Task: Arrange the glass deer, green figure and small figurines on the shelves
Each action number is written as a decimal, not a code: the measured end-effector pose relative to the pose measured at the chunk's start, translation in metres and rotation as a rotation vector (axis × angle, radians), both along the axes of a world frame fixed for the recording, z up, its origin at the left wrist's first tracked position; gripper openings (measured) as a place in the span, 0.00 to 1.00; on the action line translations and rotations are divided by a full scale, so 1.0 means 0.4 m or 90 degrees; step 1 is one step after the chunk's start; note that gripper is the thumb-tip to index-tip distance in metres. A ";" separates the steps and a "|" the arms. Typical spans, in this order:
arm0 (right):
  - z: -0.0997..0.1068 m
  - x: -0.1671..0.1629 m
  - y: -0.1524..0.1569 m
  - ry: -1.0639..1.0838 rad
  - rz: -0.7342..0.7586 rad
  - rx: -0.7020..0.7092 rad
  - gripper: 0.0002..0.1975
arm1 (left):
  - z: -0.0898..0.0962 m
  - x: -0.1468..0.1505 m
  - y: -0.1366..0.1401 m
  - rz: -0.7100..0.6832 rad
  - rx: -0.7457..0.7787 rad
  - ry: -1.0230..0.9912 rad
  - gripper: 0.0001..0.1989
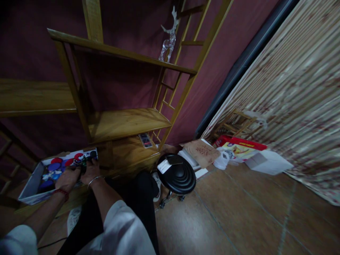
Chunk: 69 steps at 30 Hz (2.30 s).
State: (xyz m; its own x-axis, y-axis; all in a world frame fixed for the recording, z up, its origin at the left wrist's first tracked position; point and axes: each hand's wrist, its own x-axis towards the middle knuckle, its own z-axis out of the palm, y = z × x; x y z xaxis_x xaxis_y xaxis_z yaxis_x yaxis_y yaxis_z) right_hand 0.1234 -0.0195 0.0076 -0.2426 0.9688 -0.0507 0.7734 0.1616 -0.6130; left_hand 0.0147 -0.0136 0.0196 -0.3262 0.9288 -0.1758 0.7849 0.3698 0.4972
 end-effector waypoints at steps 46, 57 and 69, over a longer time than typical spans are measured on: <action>0.032 0.005 -0.002 -0.016 0.015 -0.014 0.30 | 0.035 0.016 -0.011 -0.022 -0.068 -0.001 0.24; 0.027 0.009 0.003 0.001 0.012 -0.019 0.29 | 0.024 0.013 0.000 -0.045 -0.060 -0.001 0.21; 0.013 0.005 0.015 -0.011 0.011 -0.013 0.30 | 0.029 0.026 -0.013 0.063 -0.078 0.011 0.30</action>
State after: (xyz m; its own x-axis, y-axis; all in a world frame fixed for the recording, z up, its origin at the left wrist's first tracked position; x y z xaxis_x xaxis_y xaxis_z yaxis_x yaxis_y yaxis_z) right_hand 0.1254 -0.0135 0.0127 -0.2583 0.9631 -0.0754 0.7813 0.1623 -0.6027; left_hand 0.0252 -0.0187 0.0311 -0.4185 0.8643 -0.2791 0.7496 0.5022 0.4311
